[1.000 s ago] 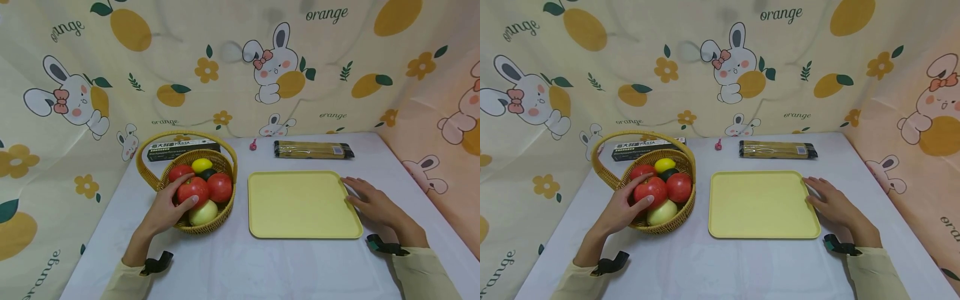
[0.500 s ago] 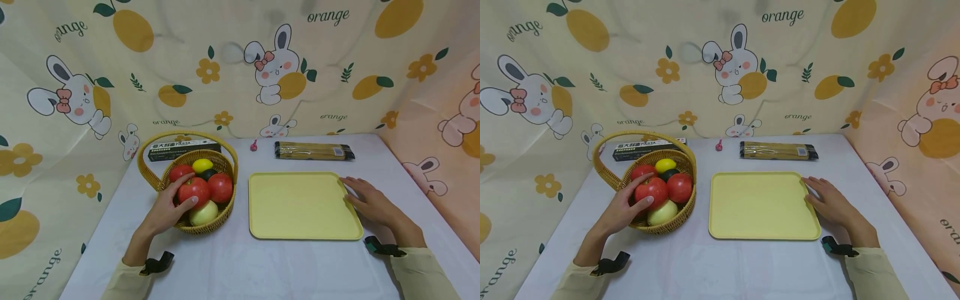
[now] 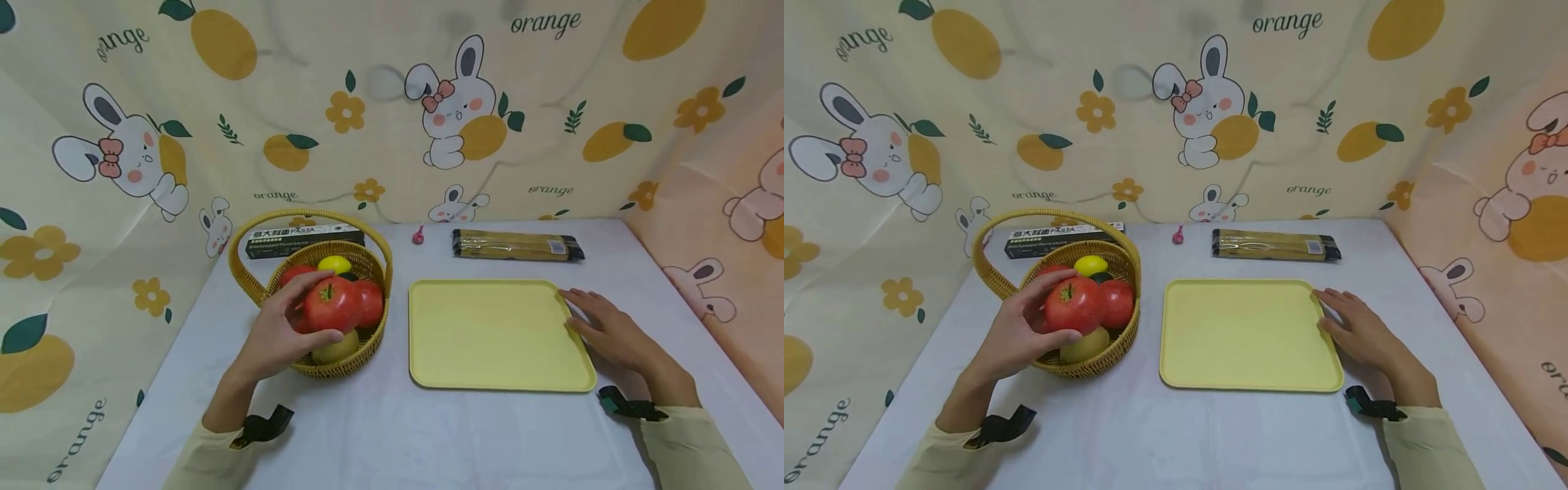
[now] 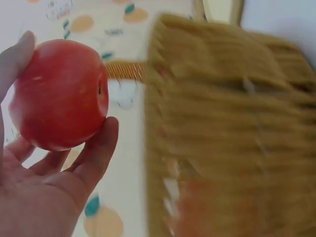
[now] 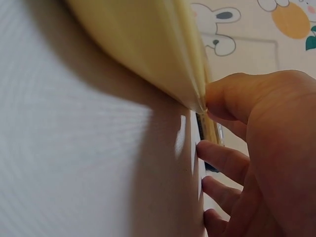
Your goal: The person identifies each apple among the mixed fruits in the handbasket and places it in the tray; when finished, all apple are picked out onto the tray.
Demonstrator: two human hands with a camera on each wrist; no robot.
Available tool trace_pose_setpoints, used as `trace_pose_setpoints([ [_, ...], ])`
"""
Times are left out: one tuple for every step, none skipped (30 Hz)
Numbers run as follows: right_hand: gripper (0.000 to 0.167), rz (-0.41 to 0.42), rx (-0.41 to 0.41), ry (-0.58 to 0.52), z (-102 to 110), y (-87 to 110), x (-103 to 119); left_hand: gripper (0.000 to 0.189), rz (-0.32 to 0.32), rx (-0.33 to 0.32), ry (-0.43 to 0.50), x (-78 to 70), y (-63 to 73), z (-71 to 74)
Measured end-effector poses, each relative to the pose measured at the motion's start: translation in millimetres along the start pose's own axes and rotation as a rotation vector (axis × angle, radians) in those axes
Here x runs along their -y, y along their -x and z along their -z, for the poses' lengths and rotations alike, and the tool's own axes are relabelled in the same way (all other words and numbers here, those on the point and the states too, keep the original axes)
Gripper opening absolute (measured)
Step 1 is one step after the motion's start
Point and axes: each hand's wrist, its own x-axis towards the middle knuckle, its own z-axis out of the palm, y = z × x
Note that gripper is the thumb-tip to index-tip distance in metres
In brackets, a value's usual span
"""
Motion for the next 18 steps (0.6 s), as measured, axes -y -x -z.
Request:
trace_pose_setpoints([
  [0.07,0.001,-0.002,0.001,0.3,0.0,-0.6,0.084,-0.019,0.015,0.002,-5.1,-3.1,-3.8],
  [0.07,0.001,-0.002,0.001,0.6,0.0,-1.1,0.085,-0.037,0.033,-0.001,-10.5,-6.4,-8.1],
  [0.069,0.0,-0.003,0.001,0.9,-0.1,-1.6,0.086,-0.054,0.051,-0.001,-15.5,-10.0,-12.8],
  [0.069,-0.002,-0.004,-0.001,1.1,-0.1,-2.0,0.086,-0.07,0.073,0.006,-20.1,-14.3,-18.2],
  [0.069,-0.005,-0.003,0.0,1.3,-0.1,-2.3,0.086,-0.083,0.093,0.004,-24.5,-18.5,-23.7],
  [0.069,-0.006,-0.003,0.0,1.3,-0.1,-2.6,0.086,-0.096,0.114,0.001,-28.4,-22.8,-29.5],
  [0.07,-0.008,-0.001,-0.001,1.3,-0.1,-2.8,0.086,-0.105,0.132,-0.002,-31.7,-27.0,-35.7],
  [0.07,-0.008,-0.001,-0.002,1.2,-0.2,-2.9,0.086,-0.114,0.15,0.0,-34.4,-31.3,-42.1],
  [0.07,-0.01,0.0,-0.003,1.0,-0.3,-3.0,0.085,-0.123,0.168,0.006,-36.5,-35.9,-48.8],
  [0.071,-0.013,0.001,-0.005,0.9,-0.5,-2.9,0.085,-0.133,0.185,0.013,-38.2,-40.6,-55.7],
  [0.071,-0.015,0.002,-0.004,0.7,-0.7,-3.0,0.085,-0.145,0.197,0.011,-39.7,-45.2,-62.6],
  [0.072,-0.018,0.002,-0.007,0.5,-0.8,-2.9,0.085,-0.154,0.21,0.02,-40.9,-49.8,-69.8],
  [0.072,-0.021,0.003,-0.007,0.2,-1.1,-2.9,0.084,-0.164,0.222,0.036,-42.2,-54.7,-77.2],
  [0.072,-0.02,0.0,-0.006,0.0,-1.1,-2.8,0.083,-0.175,0.231,0.053,-43.3,-59.7,-84.8],
  [0.072,-0.021,0.0,-0.008,-0.4,-1.4,-2.8,0.083,-0.182,0.24,0.065,-44.8,-64.3,-92.4],
  [0.072,-0.018,-0.002,-0.008,-0.6,-1.5,-2.8,0.082,-0.189,0.249,0.075,-46.5,-68.6,-100.2],
  [0.072,-0.014,-0.003,-0.009,-1.1,-1.6,-2.9,0.082,-0.193,0.257,0.08,-47.9,-72.8,-108.0],
  [0.072,-0.01,-0.005,-0.009,-1.5,-1.6,-3.0,0.081,-0.194,0.269,0.09,-49.9,-76.6,-115.9],
])
